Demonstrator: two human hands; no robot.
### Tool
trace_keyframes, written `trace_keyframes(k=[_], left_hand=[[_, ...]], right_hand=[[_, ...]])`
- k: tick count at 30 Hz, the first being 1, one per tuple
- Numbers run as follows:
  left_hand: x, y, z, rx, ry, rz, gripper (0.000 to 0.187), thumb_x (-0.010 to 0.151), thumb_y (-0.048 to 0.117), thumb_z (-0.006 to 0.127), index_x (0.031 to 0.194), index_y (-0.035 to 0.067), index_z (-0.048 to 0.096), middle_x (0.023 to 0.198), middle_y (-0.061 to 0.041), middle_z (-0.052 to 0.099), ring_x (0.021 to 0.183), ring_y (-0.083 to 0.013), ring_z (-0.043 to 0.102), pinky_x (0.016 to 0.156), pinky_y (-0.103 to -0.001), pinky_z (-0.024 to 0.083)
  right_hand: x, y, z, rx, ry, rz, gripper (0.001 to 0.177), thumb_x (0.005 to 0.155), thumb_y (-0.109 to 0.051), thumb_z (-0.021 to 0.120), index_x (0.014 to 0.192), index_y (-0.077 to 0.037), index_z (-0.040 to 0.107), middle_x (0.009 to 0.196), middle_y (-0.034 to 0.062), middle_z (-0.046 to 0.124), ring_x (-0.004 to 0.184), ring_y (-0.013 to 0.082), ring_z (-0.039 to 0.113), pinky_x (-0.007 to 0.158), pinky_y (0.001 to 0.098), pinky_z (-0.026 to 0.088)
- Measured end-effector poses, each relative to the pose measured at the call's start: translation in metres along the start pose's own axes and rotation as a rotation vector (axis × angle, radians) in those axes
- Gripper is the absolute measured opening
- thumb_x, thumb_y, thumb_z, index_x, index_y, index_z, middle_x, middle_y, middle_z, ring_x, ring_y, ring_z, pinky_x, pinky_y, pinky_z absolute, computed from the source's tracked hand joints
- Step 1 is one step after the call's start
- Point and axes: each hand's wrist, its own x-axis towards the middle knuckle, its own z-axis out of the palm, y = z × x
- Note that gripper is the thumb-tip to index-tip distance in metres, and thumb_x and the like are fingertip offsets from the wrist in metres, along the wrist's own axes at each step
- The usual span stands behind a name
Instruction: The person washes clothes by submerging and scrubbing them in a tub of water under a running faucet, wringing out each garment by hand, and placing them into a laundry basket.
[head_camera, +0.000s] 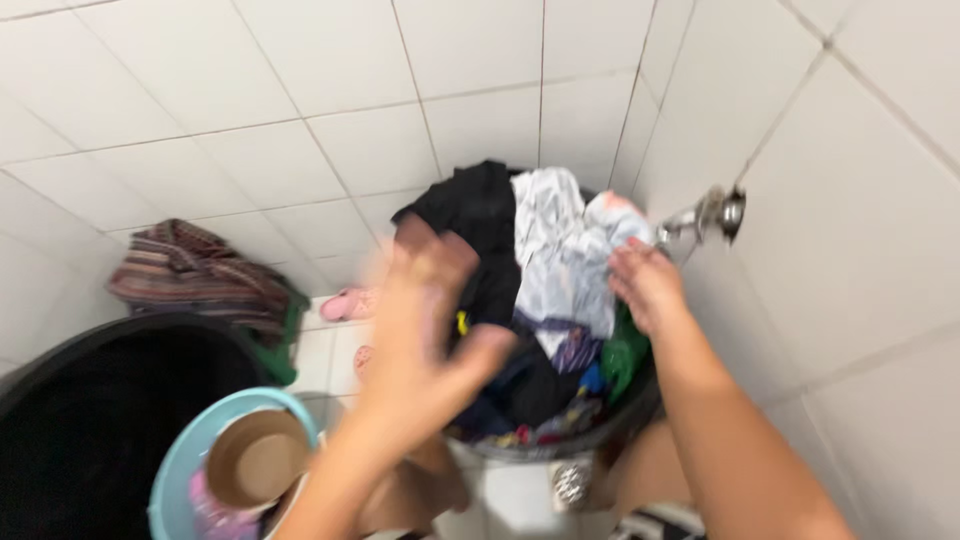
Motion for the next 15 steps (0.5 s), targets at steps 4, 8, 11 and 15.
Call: trace_keyframes(k=[4, 8, 11, 15], left_hand=[[0.057, 0.0, 0.137, 0.096, -0.692, -0.349, 0.144, 0.062, 0.061, 0.094, 0.163, 0.015, 0.003, 0.168, -0.025, 0.009, 0.151, -0.0512, 0.018, 0.116, -0.071, 0.022], [0.075, -0.072, 0.241, 0.039, -0.83, -0.335, 0.126, 0.044, 0.066, 0.096, 0.141, -0.004, 0.055, 0.141, -0.028, 0.061, 0.127, -0.0432, 0.063, 0.103, -0.05, 0.054], [0.075, -0.101, 0.293, 0.087, -0.978, -0.294, 0.1, 0.049, 0.065, 0.091, 0.121, -0.001, 0.074, 0.128, -0.02, 0.074, 0.118, -0.0377, 0.07, 0.094, -0.049, 0.058], [0.097, -0.108, 0.339, 0.203, -1.156, -0.501, 0.103, 0.064, 0.049, 0.094, 0.148, 0.007, 0.051, 0.156, -0.016, 0.045, 0.142, -0.0428, 0.045, 0.106, -0.067, 0.044]], right_hand=[[-0.023, 0.0, 0.047, -1.216, -0.508, 0.024, 0.09, 0.069, -0.058, 0.086, 0.138, -0.007, 0.061, 0.139, 0.0166, 0.066, 0.128, 0.0304, 0.064, 0.107, 0.0398, 0.051], [-0.056, 0.054, 0.076, -1.28, -0.645, -0.102, 0.103, 0.051, -0.044, 0.101, 0.137, -0.009, 0.056, 0.138, 0.0206, 0.059, 0.13, 0.0347, 0.057, 0.109, 0.0394, 0.047], [-0.043, 0.104, 0.096, -1.433, -0.706, 0.035, 0.099, 0.054, -0.043, 0.098, 0.136, -0.009, 0.057, 0.138, 0.0202, 0.059, 0.13, 0.0347, 0.057, 0.109, 0.0401, 0.047], [-0.029, 0.154, 0.114, -1.51, -0.68, 0.121, 0.092, 0.057, -0.043, 0.095, 0.135, -0.01, 0.058, 0.138, 0.0196, 0.059, 0.13, 0.0348, 0.057, 0.11, 0.0411, 0.047]])
